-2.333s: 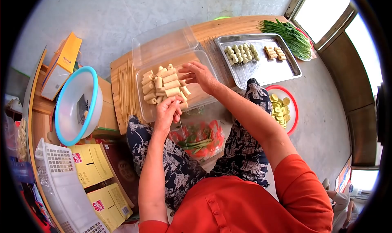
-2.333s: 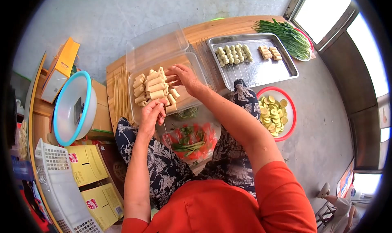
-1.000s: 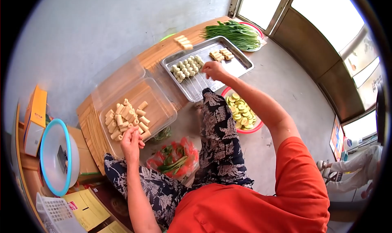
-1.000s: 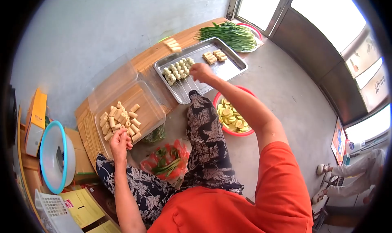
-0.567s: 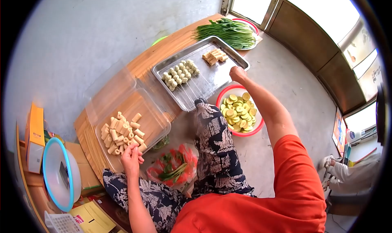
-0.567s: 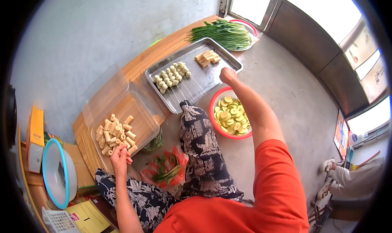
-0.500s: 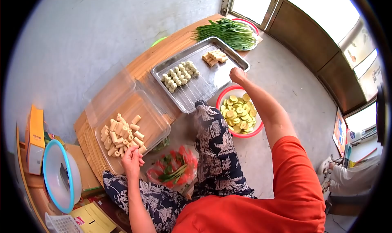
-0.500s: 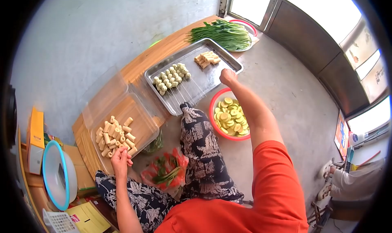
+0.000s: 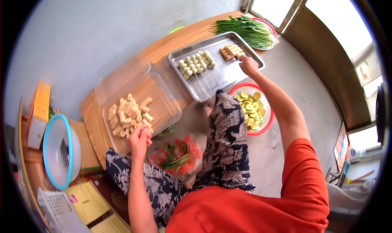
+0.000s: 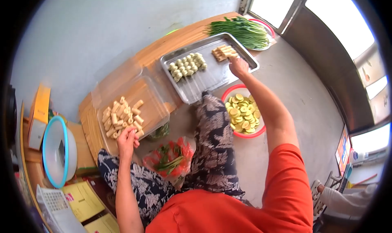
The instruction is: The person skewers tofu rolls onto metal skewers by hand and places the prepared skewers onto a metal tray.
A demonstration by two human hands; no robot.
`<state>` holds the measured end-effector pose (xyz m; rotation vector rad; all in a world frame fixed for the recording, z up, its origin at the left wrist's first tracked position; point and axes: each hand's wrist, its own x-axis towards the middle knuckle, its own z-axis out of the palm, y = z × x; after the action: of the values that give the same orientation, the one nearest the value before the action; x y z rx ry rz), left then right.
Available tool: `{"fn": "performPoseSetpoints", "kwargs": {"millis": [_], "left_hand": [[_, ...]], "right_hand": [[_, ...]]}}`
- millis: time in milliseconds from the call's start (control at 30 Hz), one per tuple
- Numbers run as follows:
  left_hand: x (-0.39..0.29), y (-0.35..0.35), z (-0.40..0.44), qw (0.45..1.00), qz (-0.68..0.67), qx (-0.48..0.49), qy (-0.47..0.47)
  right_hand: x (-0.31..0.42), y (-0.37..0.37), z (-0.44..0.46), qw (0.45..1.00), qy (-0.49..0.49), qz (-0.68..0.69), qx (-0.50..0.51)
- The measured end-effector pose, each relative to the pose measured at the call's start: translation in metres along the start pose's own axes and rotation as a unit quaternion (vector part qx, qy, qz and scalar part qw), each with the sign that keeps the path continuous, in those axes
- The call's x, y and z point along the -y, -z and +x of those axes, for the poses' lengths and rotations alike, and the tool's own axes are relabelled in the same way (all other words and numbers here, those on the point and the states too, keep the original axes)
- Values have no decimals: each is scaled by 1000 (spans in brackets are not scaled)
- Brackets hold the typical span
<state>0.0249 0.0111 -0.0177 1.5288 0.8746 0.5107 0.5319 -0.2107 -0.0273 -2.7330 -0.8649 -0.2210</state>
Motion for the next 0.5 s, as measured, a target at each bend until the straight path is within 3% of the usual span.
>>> {"fn": "performPoseSetpoints", "kwargs": {"millis": [100,267,400,500], "left_hand": [[2,4,-1,1000,-11,0,-16],[0,15,-4,999,-23,-6,-33],[-1,26,-11,998,-42,-20,-34],[-1,35,-15,999,-16,-20,-33]], "right_hand": [[74,22,-5,994,106,36,14],[196,-8,-30,971,204,105,66],[246,-59,-58,957,208,100,176],[261,-94,-75,960,206,75,173]]}}
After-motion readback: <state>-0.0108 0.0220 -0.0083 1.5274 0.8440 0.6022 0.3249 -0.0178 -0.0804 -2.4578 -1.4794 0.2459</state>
